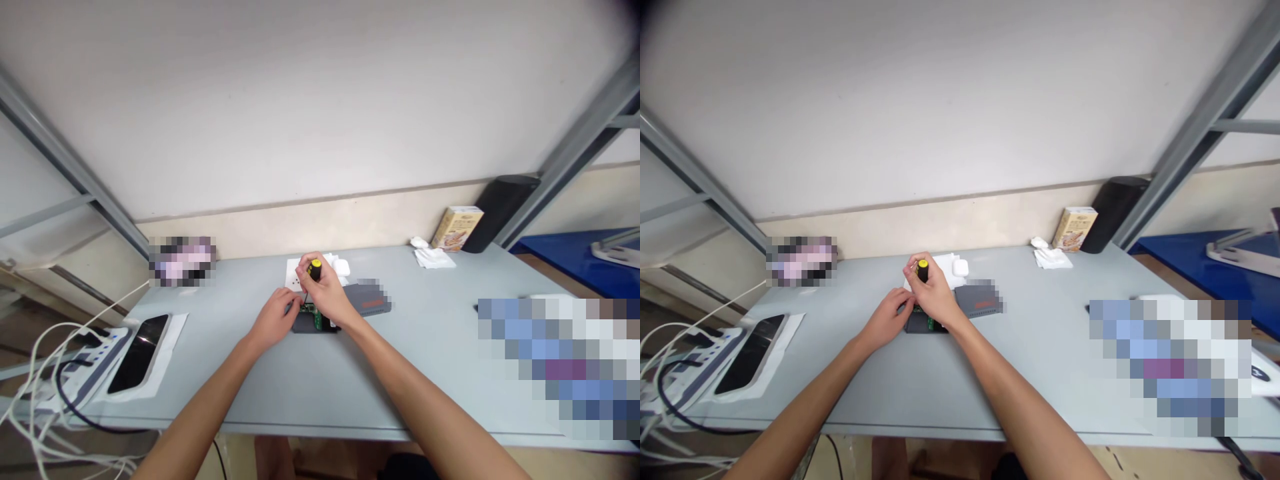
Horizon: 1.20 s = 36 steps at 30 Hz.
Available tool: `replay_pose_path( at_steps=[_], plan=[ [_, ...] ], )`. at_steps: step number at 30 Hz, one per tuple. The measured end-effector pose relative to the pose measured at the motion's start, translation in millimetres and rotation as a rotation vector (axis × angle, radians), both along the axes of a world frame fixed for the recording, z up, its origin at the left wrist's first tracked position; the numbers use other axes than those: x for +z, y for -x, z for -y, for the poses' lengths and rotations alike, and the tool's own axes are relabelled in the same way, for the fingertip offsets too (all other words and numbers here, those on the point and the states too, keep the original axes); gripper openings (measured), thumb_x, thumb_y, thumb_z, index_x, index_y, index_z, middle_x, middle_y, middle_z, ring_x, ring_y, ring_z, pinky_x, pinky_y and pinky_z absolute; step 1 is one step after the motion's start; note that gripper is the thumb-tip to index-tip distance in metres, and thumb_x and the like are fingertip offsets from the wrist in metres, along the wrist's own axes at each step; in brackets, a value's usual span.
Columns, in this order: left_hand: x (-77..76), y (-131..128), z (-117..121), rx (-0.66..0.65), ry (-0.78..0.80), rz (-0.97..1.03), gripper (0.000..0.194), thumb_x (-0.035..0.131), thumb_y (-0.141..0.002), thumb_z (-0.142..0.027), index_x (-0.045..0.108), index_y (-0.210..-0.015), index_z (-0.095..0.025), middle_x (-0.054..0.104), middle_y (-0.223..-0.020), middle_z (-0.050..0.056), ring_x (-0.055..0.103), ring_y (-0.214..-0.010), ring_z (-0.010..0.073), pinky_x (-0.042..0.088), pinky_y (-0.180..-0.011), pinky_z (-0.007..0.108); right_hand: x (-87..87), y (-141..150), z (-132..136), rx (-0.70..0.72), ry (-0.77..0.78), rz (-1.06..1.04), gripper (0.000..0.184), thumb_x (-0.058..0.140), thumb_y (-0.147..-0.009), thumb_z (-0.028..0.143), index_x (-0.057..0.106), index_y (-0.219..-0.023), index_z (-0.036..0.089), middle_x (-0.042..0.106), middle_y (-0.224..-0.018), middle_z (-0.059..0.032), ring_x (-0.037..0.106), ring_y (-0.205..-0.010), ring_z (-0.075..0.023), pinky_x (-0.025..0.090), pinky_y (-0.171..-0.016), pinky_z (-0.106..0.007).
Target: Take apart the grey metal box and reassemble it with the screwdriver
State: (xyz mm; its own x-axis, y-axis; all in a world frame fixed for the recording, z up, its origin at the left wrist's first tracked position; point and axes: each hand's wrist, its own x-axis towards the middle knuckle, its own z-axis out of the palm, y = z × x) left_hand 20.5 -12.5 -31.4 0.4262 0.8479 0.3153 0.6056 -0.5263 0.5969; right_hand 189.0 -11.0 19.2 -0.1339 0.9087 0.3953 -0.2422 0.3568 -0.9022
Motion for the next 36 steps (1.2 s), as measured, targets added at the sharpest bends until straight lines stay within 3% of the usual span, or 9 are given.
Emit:
replay_pose_path(
  at_steps=[3, 6, 13, 16, 19, 23, 27, 30, 36],
  plan=[
    [1.3, 0, 1, -0.001, 0.021, -0.006, 0.025, 0.046, -0.104, -0.028, 0.067, -0.092, -0.022, 0.069, -0.099, 0.007, 0.062, -0.102, 0.0247, 0.051, -0.096, 0.041, 2.1, 0, 0, -0.004, 0.060, -0.042, 0.042, 0.053, -0.098, 0.066, 0.058, -0.107, 0.026, 0.041, -0.068, 0.0055, 0.042, -0.060, -0.0149, 0.038, -0.060, -0.030],
    [2.7, 0, 2, 0.004, 0.034, -0.012, 0.025, 0.045, -0.104, -0.029, 0.066, -0.092, -0.022, 0.069, -0.098, 0.007, 0.061, -0.102, 0.0250, 0.051, -0.095, 0.041, 5.0, -1, -1, 0.045, 0.140, -0.165, 0.048, 0.045, -0.099, 0.069, 0.062, -0.101, 0.024, 0.043, -0.069, 0.0032, 0.045, -0.061, -0.0162, 0.041, -0.062, -0.031],
    [3.1, -1, 1, -0.002, 0.025, -0.011, 0.026, 0.045, -0.105, -0.029, 0.066, -0.090, -0.022, 0.070, -0.098, 0.007, 0.062, -0.102, 0.0251, 0.051, -0.096, 0.041, 7.0, -10, -7, 0.030, 0.230, -0.274, 0.039, 0.067, -0.087, 0.062, 0.058, -0.084, 0.024, 0.061, -0.086, -0.0030, 0.060, -0.078, -0.0180, 0.049, -0.073, -0.032],
    [1.6, 0, 1, 0.002, 0.022, -0.004, 0.025, 0.046, -0.105, -0.028, 0.066, -0.092, -0.022, 0.070, -0.099, 0.007, 0.062, -0.102, 0.0248, 0.050, -0.096, 0.040, 10.8, -13, -5, 0.041, 0.252, -0.313, 0.046, 0.078, -0.077, 0.062, 0.052, -0.079, 0.024, 0.067, -0.097, -0.0039, 0.066, -0.085, -0.0192, 0.051, -0.077, -0.032],
    [0.8, 0, 1, 0.008, 0.032, -0.001, 0.026, 0.045, -0.105, -0.029, 0.066, -0.093, -0.022, 0.069, -0.098, 0.006, 0.062, -0.102, 0.0247, 0.050, -0.096, 0.040, 14.9, -15, -3, 0.081, 0.263, -0.334, 0.055, 0.087, -0.070, 0.059, 0.045, -0.077, 0.025, 0.068, -0.094, -0.0017, 0.066, -0.078, -0.0176, 0.050, -0.075, -0.032],
    [2.3, 0, 2, 0.000, 0.032, -0.009, 0.025, 0.045, -0.105, -0.028, 0.066, -0.092, -0.022, 0.069, -0.098, 0.007, 0.062, -0.103, 0.0251, 0.050, -0.096, 0.040, 13.9, -12, -3, 0.055, 0.223, -0.291, 0.055, 0.084, -0.074, 0.061, 0.042, -0.078, 0.026, 0.051, -0.065, 0.0064, 0.049, -0.059, -0.0135, 0.042, -0.063, -0.029],
    [4.9, -2, 2, 0.003, 0.025, -0.011, 0.026, 0.044, -0.105, -0.028, 0.066, -0.092, -0.022, 0.069, -0.098, 0.007, 0.062, -0.102, 0.0254, 0.050, -0.096, 0.039, 11.9, -11, -6, 0.041, 0.207, -0.321, 0.048, 0.071, -0.084, 0.069, 0.051, -0.081, 0.026, 0.039, -0.062, 0.0065, 0.039, -0.057, -0.0137, 0.039, -0.060, -0.030],
    [5.3, -2, 3, 0.007, 0.023, -0.019, 0.026, 0.043, -0.105, -0.028, 0.064, -0.091, -0.022, 0.068, -0.096, 0.007, 0.061, -0.101, 0.0253, 0.050, -0.094, 0.040, 12.6, -13, -8, 0.103, 0.249, -0.388, 0.042, 0.068, -0.086, 0.065, 0.063, -0.087, 0.024, 0.046, -0.070, 0.0017, 0.047, -0.065, -0.0161, 0.044, -0.065, -0.032],
    [3.0, -1, 2, 0.001, 0.025, -0.024, 0.026, 0.043, -0.106, -0.027, 0.063, -0.091, -0.021, 0.068, -0.097, 0.007, 0.060, -0.100, 0.0242, 0.049, -0.094, 0.039, 10.3, -16, -9, 0.111, 0.312, -0.429, 0.037, 0.087, -0.074, 0.054, 0.069, -0.080, 0.022, 0.063, -0.086, -0.0020, 0.058, -0.079, -0.0164, 0.048, -0.076, -0.031]
  ],
)
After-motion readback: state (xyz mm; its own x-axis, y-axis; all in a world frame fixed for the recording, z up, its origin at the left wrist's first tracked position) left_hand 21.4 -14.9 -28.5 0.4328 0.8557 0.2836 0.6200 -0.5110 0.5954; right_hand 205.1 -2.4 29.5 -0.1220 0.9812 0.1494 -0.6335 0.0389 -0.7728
